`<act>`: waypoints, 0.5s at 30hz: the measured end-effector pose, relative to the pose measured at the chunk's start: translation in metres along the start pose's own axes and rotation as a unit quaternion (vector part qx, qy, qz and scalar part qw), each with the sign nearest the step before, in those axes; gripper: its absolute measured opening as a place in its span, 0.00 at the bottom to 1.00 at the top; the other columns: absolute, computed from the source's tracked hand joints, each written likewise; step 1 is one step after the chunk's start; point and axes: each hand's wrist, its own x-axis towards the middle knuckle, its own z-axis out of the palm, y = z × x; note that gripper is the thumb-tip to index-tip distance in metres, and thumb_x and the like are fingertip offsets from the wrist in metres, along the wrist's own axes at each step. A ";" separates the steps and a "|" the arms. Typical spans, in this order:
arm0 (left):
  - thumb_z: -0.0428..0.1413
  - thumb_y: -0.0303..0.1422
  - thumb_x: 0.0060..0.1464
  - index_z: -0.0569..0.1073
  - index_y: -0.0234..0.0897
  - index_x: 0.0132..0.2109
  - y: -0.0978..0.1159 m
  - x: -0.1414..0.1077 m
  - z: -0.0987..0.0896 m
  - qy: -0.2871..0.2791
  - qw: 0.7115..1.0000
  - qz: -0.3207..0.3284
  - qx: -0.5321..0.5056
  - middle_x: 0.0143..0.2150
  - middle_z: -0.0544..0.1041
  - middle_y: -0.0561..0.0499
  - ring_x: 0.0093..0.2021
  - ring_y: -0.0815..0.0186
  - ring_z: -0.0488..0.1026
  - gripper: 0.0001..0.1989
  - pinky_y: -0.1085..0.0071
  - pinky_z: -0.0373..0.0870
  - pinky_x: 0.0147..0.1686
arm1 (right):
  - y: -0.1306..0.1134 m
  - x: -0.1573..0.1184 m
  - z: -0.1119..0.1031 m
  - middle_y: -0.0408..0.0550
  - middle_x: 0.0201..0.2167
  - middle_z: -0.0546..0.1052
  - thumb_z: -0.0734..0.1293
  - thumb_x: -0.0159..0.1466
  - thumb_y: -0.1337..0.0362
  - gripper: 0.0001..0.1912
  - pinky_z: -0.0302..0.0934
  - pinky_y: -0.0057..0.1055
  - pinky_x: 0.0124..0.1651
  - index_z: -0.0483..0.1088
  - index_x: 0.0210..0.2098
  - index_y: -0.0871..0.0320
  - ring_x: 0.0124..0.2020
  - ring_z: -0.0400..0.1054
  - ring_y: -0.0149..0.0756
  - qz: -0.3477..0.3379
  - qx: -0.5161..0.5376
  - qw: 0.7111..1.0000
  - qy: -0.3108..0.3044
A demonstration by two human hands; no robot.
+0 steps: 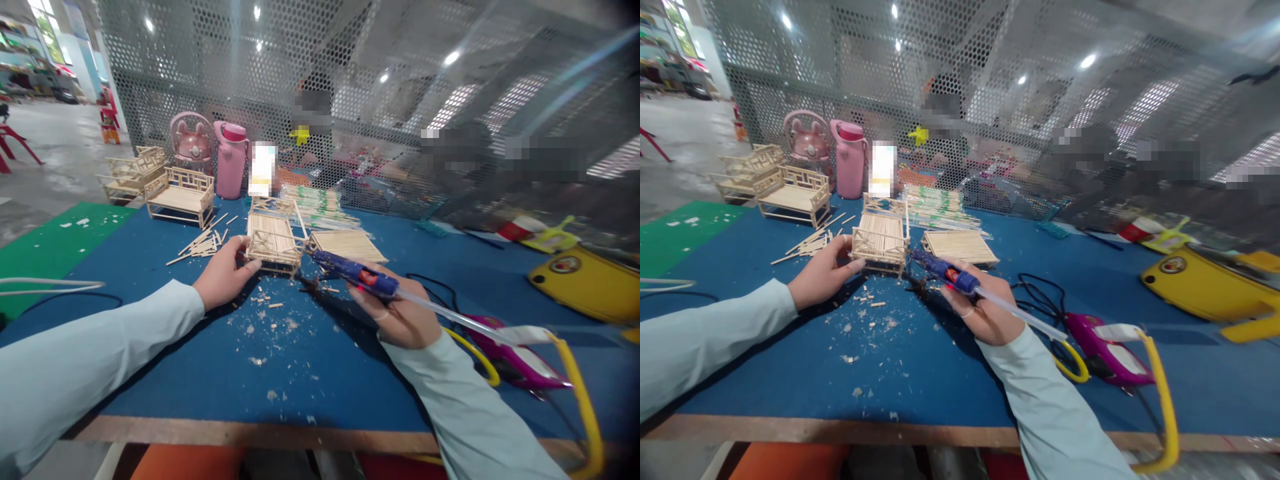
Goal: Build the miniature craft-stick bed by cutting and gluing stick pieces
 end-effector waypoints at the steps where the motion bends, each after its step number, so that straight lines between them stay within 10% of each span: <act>1: 0.53 0.33 0.51 0.65 0.34 0.45 0.000 0.000 0.000 0.000 1.000 -0.001 0.001 0.44 0.72 0.45 0.39 0.66 0.69 0.14 0.64 0.67 0.42 | -0.001 0.001 -0.002 0.49 0.44 0.77 0.63 0.59 0.57 0.19 0.67 0.34 0.46 0.70 0.49 0.55 0.43 0.72 0.44 -0.004 -0.003 1.000 0.000; 15: 0.53 0.34 0.51 0.65 0.35 0.45 -0.002 0.001 0.000 -0.001 1.000 -0.001 -0.004 0.44 0.73 0.45 0.41 0.65 0.70 0.14 0.64 0.67 0.42 | -0.002 0.001 -0.001 0.50 0.44 0.77 0.63 0.59 0.58 0.18 0.67 0.36 0.46 0.70 0.48 0.56 0.41 0.73 0.44 0.004 0.008 1.000 0.006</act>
